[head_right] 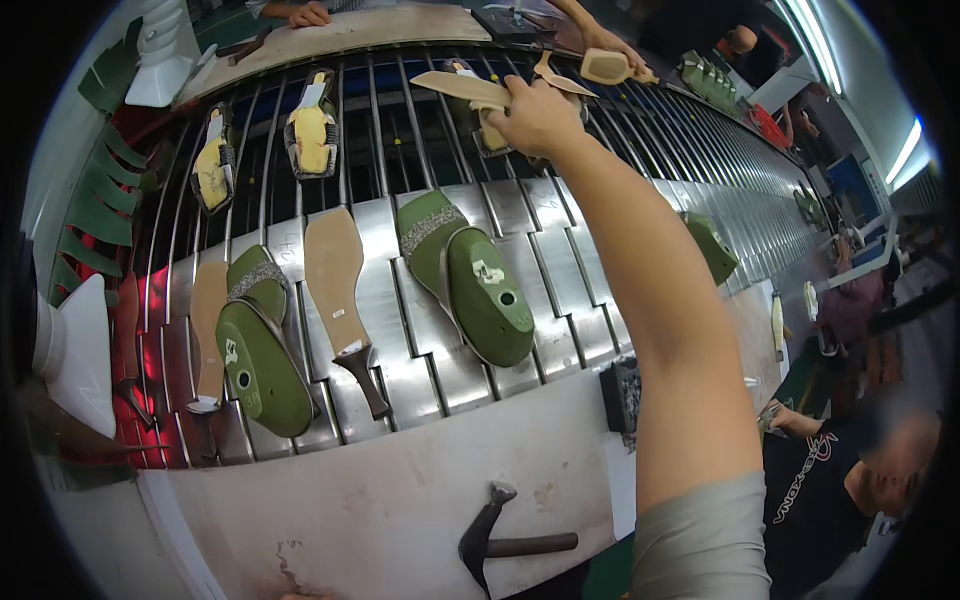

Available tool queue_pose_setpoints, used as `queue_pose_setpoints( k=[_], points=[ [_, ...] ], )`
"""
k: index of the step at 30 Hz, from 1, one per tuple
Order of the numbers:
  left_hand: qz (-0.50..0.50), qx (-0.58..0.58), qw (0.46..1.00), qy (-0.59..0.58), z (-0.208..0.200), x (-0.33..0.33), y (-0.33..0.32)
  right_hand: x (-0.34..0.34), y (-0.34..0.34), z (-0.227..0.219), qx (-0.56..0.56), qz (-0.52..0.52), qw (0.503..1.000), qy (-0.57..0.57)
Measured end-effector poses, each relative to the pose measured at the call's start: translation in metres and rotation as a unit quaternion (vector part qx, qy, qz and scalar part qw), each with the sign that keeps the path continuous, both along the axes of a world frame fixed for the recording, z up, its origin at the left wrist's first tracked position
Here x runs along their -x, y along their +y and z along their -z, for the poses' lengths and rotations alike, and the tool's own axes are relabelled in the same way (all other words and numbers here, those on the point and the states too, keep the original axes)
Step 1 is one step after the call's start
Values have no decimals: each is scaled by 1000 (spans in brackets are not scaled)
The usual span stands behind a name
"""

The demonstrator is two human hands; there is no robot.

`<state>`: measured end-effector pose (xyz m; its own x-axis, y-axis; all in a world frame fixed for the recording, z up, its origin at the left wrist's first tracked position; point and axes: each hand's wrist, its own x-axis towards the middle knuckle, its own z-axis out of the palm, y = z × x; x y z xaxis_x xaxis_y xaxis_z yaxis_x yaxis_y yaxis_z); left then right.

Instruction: The person assembles high-heeled shoes by taking soles and shoe lasts from a conveyor, aligning and pressing the soles onto the uppers, hammering the edges with a hammer, and applying adhesive into the seams using a syringe.

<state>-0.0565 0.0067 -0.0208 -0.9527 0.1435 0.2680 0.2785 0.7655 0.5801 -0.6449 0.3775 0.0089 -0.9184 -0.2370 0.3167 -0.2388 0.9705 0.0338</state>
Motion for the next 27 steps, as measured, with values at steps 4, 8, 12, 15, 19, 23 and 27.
queue_pose_setpoints(
  k=[4, 8, 12, 15, 19, 23, 27],
  points=[
    [-9, 15, 1000, 21, 2, 2, 1, 32, -31, 38, -17, 86, 990, -109],
    [-17, 14, 999, 38, 3, -3, -2, 10, -50, 28, 15, 121, 991, -59],
    [-12, -4, 996, 88, -1, -4, -4, -57, -50, -25, 6, 68, 997, -41],
    [-25, -13, 993, 119, 0, -7, -5, -123, -34, -74, 29, 65, 997, 1],
    [-46, -65, 993, 83, 22, -15, -12, -241, -32, -141, 159, 84, 983, 28],
    [-52, -114, 991, 55, 12, -18, -7, -385, -64, -153, 589, -63, 765, -252],
    [-18, 116, 904, 411, -22, -3, 7, -533, -109, -95, 668, -91, 558, -484]
  ],
)
